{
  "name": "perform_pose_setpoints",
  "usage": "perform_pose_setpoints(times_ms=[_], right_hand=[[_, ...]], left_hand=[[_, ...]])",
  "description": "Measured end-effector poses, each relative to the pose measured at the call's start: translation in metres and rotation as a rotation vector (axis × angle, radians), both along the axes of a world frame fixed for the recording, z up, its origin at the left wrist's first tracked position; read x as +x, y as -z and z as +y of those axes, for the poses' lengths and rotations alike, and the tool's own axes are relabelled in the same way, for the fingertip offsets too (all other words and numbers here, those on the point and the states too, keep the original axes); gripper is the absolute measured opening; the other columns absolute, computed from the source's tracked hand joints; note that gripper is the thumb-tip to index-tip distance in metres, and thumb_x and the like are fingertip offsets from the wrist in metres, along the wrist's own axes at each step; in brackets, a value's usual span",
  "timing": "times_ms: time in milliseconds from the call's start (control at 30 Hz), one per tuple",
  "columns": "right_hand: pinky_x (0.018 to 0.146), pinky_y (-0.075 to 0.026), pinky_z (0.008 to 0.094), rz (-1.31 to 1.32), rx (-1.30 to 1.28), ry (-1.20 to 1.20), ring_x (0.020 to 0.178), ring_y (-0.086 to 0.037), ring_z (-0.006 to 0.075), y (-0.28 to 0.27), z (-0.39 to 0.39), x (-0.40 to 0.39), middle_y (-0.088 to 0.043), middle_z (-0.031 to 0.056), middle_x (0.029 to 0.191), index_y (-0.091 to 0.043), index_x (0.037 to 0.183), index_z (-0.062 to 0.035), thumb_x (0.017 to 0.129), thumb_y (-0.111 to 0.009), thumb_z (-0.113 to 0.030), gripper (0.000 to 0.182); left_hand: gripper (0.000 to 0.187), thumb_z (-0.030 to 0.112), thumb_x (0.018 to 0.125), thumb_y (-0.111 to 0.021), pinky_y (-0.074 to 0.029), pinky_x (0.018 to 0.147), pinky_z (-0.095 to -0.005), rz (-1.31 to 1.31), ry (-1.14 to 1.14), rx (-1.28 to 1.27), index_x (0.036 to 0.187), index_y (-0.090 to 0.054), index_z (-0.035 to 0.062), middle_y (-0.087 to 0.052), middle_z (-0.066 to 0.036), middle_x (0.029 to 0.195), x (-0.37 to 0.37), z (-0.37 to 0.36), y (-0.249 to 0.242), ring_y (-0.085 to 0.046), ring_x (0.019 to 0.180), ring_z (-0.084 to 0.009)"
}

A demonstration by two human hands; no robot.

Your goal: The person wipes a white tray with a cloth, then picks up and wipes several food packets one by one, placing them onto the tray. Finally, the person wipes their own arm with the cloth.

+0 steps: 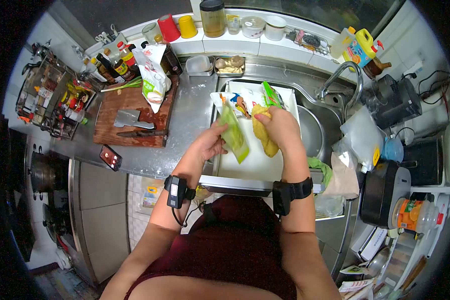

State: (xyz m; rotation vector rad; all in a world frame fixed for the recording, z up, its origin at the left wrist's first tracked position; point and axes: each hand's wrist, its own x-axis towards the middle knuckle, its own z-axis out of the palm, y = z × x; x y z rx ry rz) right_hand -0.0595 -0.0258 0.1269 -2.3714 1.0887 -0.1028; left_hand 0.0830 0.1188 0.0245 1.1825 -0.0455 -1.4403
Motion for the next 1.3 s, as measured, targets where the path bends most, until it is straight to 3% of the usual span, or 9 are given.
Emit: perform_pose_setpoints(times_ms=[100,200,333,467,600,700,1000,1100,1300], right_hand=[[0.074,-0.047,0.0427,0.029,-0.016,0.001,0.083,-0.062,0.0353,0.004,-0.003,0.002,-0.064,0.0219,0.085,-0.064,0.091,-0.0016,0.081,-0.061,-0.043,0.043],[0.074,-0.047,0.0427,0.045,-0.010,-0.008,0.083,-0.062,0.0352,0.007,-0.004,0.005,-0.064,0.0213,0.085,-0.064,0.091,-0.0015,0.081,-0.062,-0.043,0.043],[0.075,-0.047,0.0424,0.044,0.038,-0.016,0.083,-0.062,0.0347,0.009,-0.001,0.013,-0.064,0.0207,0.084,-0.064,0.090,-0.0014,0.080,-0.062,-0.043,0.043],[0.074,-0.047,0.0420,0.069,0.037,-0.021,0.083,-0.062,0.0340,0.010,0.002,0.018,-0.064,0.0204,0.085,-0.064,0.091,-0.0015,0.080,-0.062,-0.043,0.043],[0.074,-0.047,0.0406,0.071,0.086,-0.012,0.082,-0.062,0.0337,0.011,0.007,0.021,-0.064,0.0195,0.086,-0.064,0.094,-0.0032,0.081,-0.062,-0.039,0.038],[0.072,-0.046,0.0388,-0.015,0.285,-0.275,0.080,-0.061,0.0332,0.044,0.000,0.024,-0.064,0.0188,0.085,-0.064,0.095,-0.0049,0.082,-0.063,-0.035,0.033],[0.075,-0.046,0.0397,0.315,0.264,-0.525,0.085,-0.060,0.0336,0.039,0.016,0.024,-0.064,0.0171,0.088,-0.064,0.096,-0.0049,0.080,-0.064,-0.035,0.034],[0.075,-0.046,0.0400,0.349,0.217,-0.473,0.086,-0.061,0.0334,0.032,0.014,0.022,-0.064,0.0171,0.089,-0.064,0.096,-0.0042,0.080,-0.065,-0.036,0.036],[0.075,-0.046,0.0403,0.336,0.154,-0.397,0.086,-0.061,0.0337,0.029,0.016,0.025,-0.064,0.0175,0.089,-0.063,0.095,-0.0030,0.079,-0.065,-0.036,0.037]], left_hand=[[0.061,0.033,0.091,-0.053,-0.047,0.075,-0.0440,-0.149,0.201,0.081,0.139,-0.024,0.0096,-0.053,-0.007,0.115,0.013,0.001,0.007,-0.054,0.097,-0.0232],[0.072,0.031,0.086,-0.061,-0.048,0.071,-0.0343,-0.378,0.014,0.121,0.142,-0.021,0.0094,-0.055,-0.006,0.108,0.010,0.005,-0.007,-0.055,0.091,-0.0185],[0.063,0.026,0.086,-0.063,-0.046,0.065,-0.0245,-0.623,0.077,0.052,0.138,-0.033,0.0059,-0.060,-0.002,0.089,0.020,0.004,0.009,-0.055,0.075,-0.0104],[0.049,0.031,0.086,-0.062,-0.044,0.067,-0.0231,-0.648,0.194,0.074,0.127,-0.048,0.0079,-0.056,0.001,0.085,0.023,-0.003,0.016,-0.053,0.077,-0.0091],[0.051,0.032,0.087,-0.061,-0.044,0.072,-0.0245,-0.540,0.225,0.021,0.131,-0.045,0.0106,-0.056,0.000,0.096,0.023,-0.002,0.008,-0.052,0.085,-0.0097],[0.054,0.032,0.088,-0.060,-0.046,0.072,-0.0259,-0.346,-0.022,-0.102,0.135,-0.042,0.0128,-0.057,-0.002,0.094,0.013,-0.008,-0.006,-0.053,0.085,-0.0104],[0.039,0.019,0.089,-0.053,-0.048,0.052,-0.0234,-1.045,0.486,0.081,0.126,-0.050,0.0067,-0.063,-0.007,0.077,0.045,0.010,0.050,-0.058,0.057,-0.0114],[0.033,0.018,0.087,-0.055,-0.047,0.051,-0.0233,-0.732,0.529,0.216,0.118,-0.056,0.0043,-0.063,-0.005,0.073,0.037,0.013,0.041,-0.057,0.055,-0.0108],[0.045,0.022,0.086,-0.057,-0.045,0.086,-0.0333,-1.140,0.168,-0.038,0.123,-0.048,-0.0025,-0.059,-0.021,0.109,0.043,-0.006,0.072,-0.057,0.099,-0.0281]])
